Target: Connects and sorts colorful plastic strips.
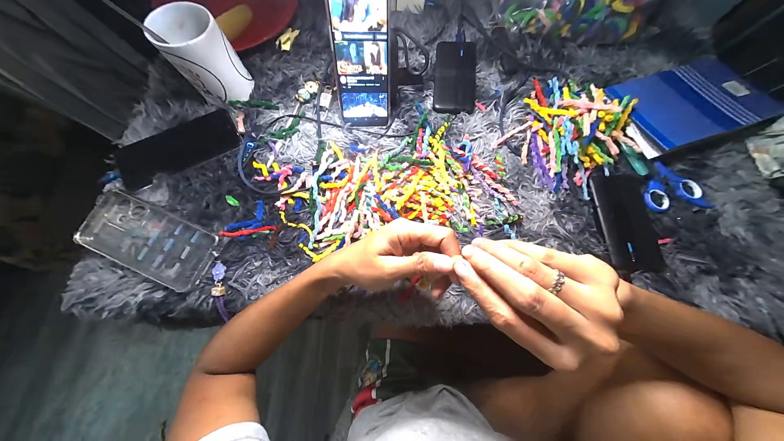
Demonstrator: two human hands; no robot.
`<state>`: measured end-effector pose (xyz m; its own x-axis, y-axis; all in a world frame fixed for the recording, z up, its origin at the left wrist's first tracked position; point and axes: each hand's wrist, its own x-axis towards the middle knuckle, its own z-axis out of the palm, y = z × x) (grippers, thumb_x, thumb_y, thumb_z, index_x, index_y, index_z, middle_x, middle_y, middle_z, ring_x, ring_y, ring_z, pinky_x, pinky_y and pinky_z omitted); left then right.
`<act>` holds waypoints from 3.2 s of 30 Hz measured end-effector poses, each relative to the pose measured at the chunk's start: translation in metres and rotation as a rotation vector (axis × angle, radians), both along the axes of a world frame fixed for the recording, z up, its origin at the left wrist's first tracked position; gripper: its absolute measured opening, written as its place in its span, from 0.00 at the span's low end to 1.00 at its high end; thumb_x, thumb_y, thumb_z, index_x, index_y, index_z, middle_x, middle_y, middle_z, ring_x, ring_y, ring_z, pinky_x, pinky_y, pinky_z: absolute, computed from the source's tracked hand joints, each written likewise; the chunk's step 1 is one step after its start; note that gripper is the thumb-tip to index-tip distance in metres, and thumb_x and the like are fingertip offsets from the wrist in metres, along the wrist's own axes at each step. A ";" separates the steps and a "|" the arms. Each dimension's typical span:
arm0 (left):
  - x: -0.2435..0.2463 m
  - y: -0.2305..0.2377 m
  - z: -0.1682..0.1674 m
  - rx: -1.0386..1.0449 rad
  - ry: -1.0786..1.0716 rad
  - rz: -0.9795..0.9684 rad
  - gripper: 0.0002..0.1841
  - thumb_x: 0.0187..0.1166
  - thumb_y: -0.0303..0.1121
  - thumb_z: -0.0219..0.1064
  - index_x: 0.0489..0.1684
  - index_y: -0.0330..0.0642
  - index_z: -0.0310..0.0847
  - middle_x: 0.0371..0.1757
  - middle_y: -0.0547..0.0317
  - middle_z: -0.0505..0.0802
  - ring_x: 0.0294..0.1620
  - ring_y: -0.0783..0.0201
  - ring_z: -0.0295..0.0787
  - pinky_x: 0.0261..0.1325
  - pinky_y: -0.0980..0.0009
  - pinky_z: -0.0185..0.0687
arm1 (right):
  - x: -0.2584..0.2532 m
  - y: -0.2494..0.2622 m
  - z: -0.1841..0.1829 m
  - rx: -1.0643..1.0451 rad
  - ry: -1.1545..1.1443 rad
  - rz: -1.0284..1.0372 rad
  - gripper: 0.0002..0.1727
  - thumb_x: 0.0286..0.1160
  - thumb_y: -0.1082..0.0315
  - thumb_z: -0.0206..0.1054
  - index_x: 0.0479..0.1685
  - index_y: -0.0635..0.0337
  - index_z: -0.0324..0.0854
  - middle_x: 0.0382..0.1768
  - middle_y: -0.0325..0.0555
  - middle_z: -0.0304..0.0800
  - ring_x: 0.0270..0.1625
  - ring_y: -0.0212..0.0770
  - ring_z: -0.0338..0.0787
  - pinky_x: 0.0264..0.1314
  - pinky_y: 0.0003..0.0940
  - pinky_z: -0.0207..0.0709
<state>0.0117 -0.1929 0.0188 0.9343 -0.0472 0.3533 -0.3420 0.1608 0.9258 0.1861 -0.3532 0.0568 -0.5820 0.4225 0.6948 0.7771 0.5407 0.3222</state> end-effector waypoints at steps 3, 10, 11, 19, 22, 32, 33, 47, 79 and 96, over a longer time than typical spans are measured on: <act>0.000 0.002 -0.002 -0.090 0.018 -0.111 0.11 0.89 0.34 0.60 0.41 0.43 0.87 0.39 0.74 0.93 0.41 0.84 0.89 0.46 0.85 0.85 | -0.006 0.002 -0.001 -0.076 0.180 0.087 0.06 0.82 0.75 0.66 0.45 0.70 0.87 0.39 0.56 0.96 0.44 0.43 0.97 0.54 0.31 0.88; 0.003 -0.001 -0.007 -0.233 -0.028 -0.197 0.10 0.89 0.34 0.61 0.43 0.44 0.89 0.40 0.72 0.94 0.36 0.88 0.84 0.39 0.89 0.77 | -0.012 0.008 0.000 -0.418 0.768 0.262 0.04 0.79 0.74 0.70 0.44 0.64 0.90 0.44 0.47 0.91 0.49 0.30 0.91 0.53 0.19 0.87; 0.003 -0.001 -0.008 -0.224 -0.035 -0.176 0.10 0.89 0.35 0.61 0.43 0.44 0.89 0.40 0.72 0.94 0.36 0.88 0.84 0.39 0.89 0.77 | -0.012 0.009 0.002 -0.465 0.826 0.270 0.04 0.78 0.75 0.70 0.42 0.65 0.90 0.44 0.46 0.93 0.49 0.29 0.92 0.53 0.19 0.87; 0.004 -0.001 -0.010 -0.082 -0.080 -0.005 0.10 0.88 0.34 0.63 0.44 0.41 0.89 0.40 0.73 0.94 0.37 0.88 0.85 0.40 0.89 0.80 | -0.007 0.009 0.002 -0.628 1.000 0.332 0.05 0.74 0.74 0.68 0.40 0.66 0.88 0.44 0.43 0.91 0.46 0.26 0.90 0.46 0.18 0.87; 0.002 0.000 -0.010 -0.088 -0.080 0.087 0.08 0.87 0.33 0.64 0.44 0.42 0.89 0.41 0.73 0.93 0.38 0.87 0.85 0.41 0.88 0.81 | -0.007 0.012 0.003 -0.648 0.989 0.290 0.07 0.74 0.70 0.73 0.41 0.66 0.89 0.44 0.42 0.90 0.44 0.25 0.90 0.46 0.18 0.88; 0.001 -0.001 -0.009 -0.101 -0.043 0.050 0.07 0.86 0.34 0.65 0.46 0.44 0.90 0.41 0.72 0.95 0.38 0.86 0.87 0.40 0.87 0.83 | -0.003 0.012 0.002 -0.680 1.034 0.352 0.04 0.73 0.78 0.72 0.42 0.65 0.91 0.44 0.43 0.94 0.49 0.30 0.93 0.53 0.23 0.90; 0.001 -0.001 -0.009 -0.107 -0.050 0.028 0.08 0.86 0.34 0.65 0.47 0.44 0.90 0.41 0.72 0.95 0.38 0.85 0.88 0.41 0.87 0.83 | -0.003 0.012 0.002 -0.703 1.058 0.374 0.04 0.74 0.78 0.72 0.42 0.65 0.91 0.44 0.43 0.95 0.49 0.30 0.93 0.53 0.24 0.90; 0.000 -0.001 -0.009 -0.203 -0.092 0.023 0.09 0.87 0.36 0.64 0.47 0.43 0.90 0.39 0.71 0.94 0.34 0.87 0.86 0.36 0.89 0.81 | 0.002 0.016 0.004 -0.827 1.143 0.463 0.06 0.75 0.70 0.74 0.43 0.63 0.90 0.48 0.39 0.92 0.49 0.28 0.91 0.50 0.22 0.89; 0.002 -0.010 -0.008 0.782 -0.387 0.673 0.09 0.79 0.27 0.65 0.33 0.32 0.88 0.24 0.57 0.85 0.32 0.72 0.80 0.42 0.78 0.74 | 0.004 0.008 0.015 -0.467 0.385 -0.054 0.09 0.81 0.74 0.66 0.42 0.62 0.93 0.44 0.50 0.97 0.51 0.39 0.94 0.50 0.26 0.83; 0.002 -0.019 -0.003 0.145 0.012 0.426 0.11 0.91 0.27 0.50 0.42 0.36 0.78 0.23 0.72 0.79 0.23 0.85 0.72 0.29 0.89 0.71 | 0.009 0.011 0.007 -0.104 -0.153 0.113 0.10 0.81 0.80 0.60 0.36 0.65 0.87 0.38 0.50 0.95 0.41 0.39 0.90 0.47 0.32 0.77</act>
<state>0.0135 -0.2123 0.0162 0.8850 0.2944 0.3606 -0.3388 -0.1238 0.9327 0.1951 -0.3423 0.0634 -0.7252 0.4133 0.5507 0.6560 0.6578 0.3701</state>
